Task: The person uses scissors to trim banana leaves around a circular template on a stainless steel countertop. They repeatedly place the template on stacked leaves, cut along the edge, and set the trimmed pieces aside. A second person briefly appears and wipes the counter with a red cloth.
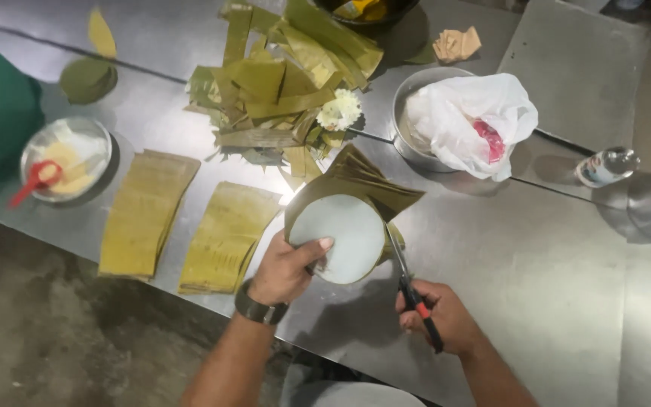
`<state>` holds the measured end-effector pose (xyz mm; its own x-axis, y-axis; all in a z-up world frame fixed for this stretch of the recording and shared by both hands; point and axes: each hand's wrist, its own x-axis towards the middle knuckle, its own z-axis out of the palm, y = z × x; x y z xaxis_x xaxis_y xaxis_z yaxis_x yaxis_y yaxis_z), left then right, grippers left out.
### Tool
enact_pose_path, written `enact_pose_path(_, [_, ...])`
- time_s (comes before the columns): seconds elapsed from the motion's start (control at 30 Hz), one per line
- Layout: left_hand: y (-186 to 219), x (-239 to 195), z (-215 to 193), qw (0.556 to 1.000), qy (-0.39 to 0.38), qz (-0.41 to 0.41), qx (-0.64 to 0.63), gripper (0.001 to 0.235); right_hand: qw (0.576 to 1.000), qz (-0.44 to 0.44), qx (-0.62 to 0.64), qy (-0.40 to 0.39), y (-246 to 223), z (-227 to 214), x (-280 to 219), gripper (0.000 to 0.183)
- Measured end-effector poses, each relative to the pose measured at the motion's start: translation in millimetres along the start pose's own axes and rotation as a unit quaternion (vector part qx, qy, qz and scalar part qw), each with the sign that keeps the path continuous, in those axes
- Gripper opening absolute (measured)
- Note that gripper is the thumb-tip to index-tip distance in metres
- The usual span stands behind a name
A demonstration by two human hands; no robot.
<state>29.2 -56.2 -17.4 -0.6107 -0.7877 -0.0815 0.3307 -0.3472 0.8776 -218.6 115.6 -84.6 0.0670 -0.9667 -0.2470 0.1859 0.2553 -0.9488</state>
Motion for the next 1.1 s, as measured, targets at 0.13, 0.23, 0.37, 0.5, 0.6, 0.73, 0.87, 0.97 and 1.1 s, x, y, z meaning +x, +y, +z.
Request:
enact_pose_path(0.13, [12.3,0.3,-3.5,0.999,-0.028,-0.029,0.031,0.024,1.000,0.018,-0.019,-0.018,-5.0,-11.9,3.6,0.032])
enact_pose_path(0.23, [24.9,-2.7,4.5,0.992,-0.057,-0.044,0.107,0.028,0.999,0.019,-0.032,-0.021,-12.7,-16.6,4.8,0.033])
enact_pose_path(0.37, [35.9,-10.7,15.8,0.977,-0.102,-0.065,0.177,0.035,0.999,0.005,-0.040,-0.038,-23.6,-24.6,1.6,0.032])
enact_pose_path(0.5, [30.0,-16.2,26.5,0.976,-0.108,-0.065,0.177,0.030,0.997,0.006,-0.067,-0.025,-26.7,-30.7,-8.3,0.028])
enact_pose_path(0.6, [22.2,-19.0,33.9,0.974,-0.117,-0.057,0.186,0.029,0.994,0.026,-0.102,-0.012,-28.1,-36.5,-20.1,0.026])
enact_pose_path(0.73, [11.5,-23.8,46.1,0.974,-0.125,-0.043,0.182,0.031,0.990,0.035,-0.139,0.016,-28.2,-44.2,-34.5,0.022])
enact_pose_path(0.87, [7.3,-25.3,53.4,0.978,-0.116,-0.034,0.170,0.034,0.978,0.084,-0.171,0.084,-25.7,-44.2,-45.8,0.019])
enact_pose_path(0.97, [7.0,-27.7,52.4,0.981,-0.117,-0.056,0.143,0.037,0.976,0.098,-0.173,0.085,-27.9,-42.6,-46.3,0.014])
enact_pose_path(1.1, [8.0,-22.1,45.7,0.967,-0.131,-0.076,0.207,0.039,0.993,0.014,-0.116,-0.009,-33.2,-39.8,-33.0,0.013])
